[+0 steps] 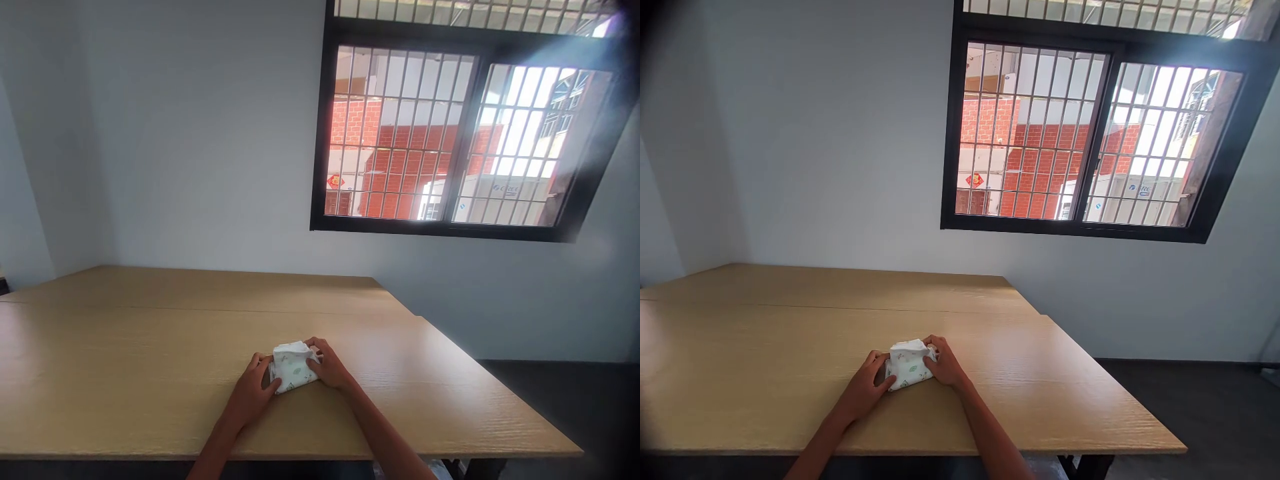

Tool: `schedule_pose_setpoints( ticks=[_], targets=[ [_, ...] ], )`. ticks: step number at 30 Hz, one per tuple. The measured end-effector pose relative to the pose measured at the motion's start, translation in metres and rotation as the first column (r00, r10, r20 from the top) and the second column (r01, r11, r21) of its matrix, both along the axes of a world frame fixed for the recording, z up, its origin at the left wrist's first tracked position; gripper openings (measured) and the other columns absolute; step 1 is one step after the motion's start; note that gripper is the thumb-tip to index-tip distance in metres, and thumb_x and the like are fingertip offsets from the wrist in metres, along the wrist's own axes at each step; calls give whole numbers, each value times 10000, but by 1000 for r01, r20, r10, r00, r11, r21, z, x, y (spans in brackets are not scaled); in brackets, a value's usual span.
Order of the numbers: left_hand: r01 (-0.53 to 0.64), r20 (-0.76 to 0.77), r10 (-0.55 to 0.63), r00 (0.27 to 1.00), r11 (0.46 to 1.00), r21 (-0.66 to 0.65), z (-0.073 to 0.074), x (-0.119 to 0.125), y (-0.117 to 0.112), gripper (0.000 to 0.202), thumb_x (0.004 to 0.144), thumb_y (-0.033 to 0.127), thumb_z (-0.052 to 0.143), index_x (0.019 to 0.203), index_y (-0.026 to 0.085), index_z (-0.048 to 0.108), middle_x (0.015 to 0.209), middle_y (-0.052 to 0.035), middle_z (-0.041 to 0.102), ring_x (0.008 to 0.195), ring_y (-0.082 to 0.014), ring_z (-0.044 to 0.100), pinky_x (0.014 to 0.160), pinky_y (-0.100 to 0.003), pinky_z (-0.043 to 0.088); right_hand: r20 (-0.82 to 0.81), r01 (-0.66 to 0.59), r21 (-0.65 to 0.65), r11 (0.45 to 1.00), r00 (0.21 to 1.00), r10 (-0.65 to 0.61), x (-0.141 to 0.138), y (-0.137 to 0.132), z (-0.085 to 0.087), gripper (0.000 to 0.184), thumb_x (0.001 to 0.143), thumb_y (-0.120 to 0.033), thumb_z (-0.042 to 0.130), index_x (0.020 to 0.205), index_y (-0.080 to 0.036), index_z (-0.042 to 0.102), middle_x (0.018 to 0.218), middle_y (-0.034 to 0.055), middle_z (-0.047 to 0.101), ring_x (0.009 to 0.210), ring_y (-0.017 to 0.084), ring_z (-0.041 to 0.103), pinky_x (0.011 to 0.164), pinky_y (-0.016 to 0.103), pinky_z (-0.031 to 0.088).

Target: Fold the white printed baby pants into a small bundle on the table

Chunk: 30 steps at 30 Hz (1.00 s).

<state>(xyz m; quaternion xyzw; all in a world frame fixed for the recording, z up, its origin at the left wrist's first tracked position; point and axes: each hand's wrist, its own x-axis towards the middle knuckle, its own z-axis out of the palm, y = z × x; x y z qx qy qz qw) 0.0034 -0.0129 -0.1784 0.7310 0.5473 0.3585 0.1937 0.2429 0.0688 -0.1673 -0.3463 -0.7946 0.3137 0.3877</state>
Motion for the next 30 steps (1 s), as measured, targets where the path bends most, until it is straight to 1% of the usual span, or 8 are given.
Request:
schedule_pose_setpoints(
  ticks=[3, 8, 12, 16, 18, 21, 24, 30],
  targets=[
    [37, 51, -39, 998, 999, 38, 4, 0, -1, 371, 882, 390, 524, 1201, 201, 541, 1207, -83, 479, 1013, -212, 553, 925, -306, 462, -41, -111, -37, 993, 993, 109, -1, -2, 7, 156, 774, -218, 544, 918, -201, 487, 929, 18, 621, 863, 162, 580, 736, 259, 445],
    [55, 97, -62, 993, 996, 73, 5, 0, -1, 179, 832, 308, 541, 983, 213, 542, 1090, -67, 502, 916, -208, 542, 871, -315, 484, -105, -217, -68, 974, 972, 209, -4, -6, 17, 263, 803, -287, 593, 1008, -205, 450, 920, 16, 654, 809, 145, 590, 694, 240, 426],
    [44, 139, -54, 989, 996, 72, -1, -1, -1, 373, 803, 312, 575, 1153, 203, 508, 1188, -100, 507, 979, -236, 548, 926, -366, 484, -117, -242, -86, 966, 966, 232, -4, -9, 18, 200, 795, -270, 585, 963, -180, 527, 910, 34, 656, 810, 151, 595, 683, 238, 417],
    [64, 196, -73, 978, 997, 52, -2, 3, 1, 690, 771, 362, 646, 1381, 169, 387, 1390, -154, 459, 1255, -296, 471, 1093, -418, 380, -103, -240, -92, 966, 968, 231, -4, -13, 22, 163, 781, -288, 598, 885, -166, 576, 869, 37, 650, 787, 162, 595, 700, 255, 439],
    [87, 229, -95, 969, 995, 42, 3, 9, 4, 655, 780, 398, 644, 1353, 154, 438, 1345, -156, 525, 1245, -305, 495, 1075, -412, 395, -81, -231, -70, 970, 971, 225, -4, -17, 26, 233, 739, -288, 646, 933, -168, 602, 913, 38, 658, 839, 180, 595, 740, 266, 447],
    [141, 283, -147, 948, 989, 42, 18, 18, 4, 416, 853, 490, 554, 1111, 167, 600, 1084, -103, 665, 1006, -268, 618, 877, -340, 503, -27, -204, -38, 978, 979, 203, -4, -28, 36, 238, 696, -266, 681, 908, -168, 634, 871, 14, 648, 801, 176, 568, 722, 260, 426],
    [171, 332, -180, 926, 984, 55, 41, 22, -9, 417, 884, 550, 504, 1013, 171, 621, 935, -71, 678, 855, -235, 625, 742, -292, 514, 15, -130, -20, 991, 991, 130, -2, -53, 56, 111, 748, -252, 657, 756, -157, 598, 729, -7, 592, 685, 142, 501, 636, 242, 370],
    [287, 417, -284, 863, 956, 57, 125, 18, -83, 327, 853, 475, 673, 1053, 217, 649, 1019, -58, 652, 913, -223, 595, 812, -272, 496, 111, -203, 42, 978, 974, 197, 15, -142, 148, 175, 805, -297, 713, 924, -201, 629, 816, 0, 635, 686, 142, 512, 620, 245, 386]
  ],
)
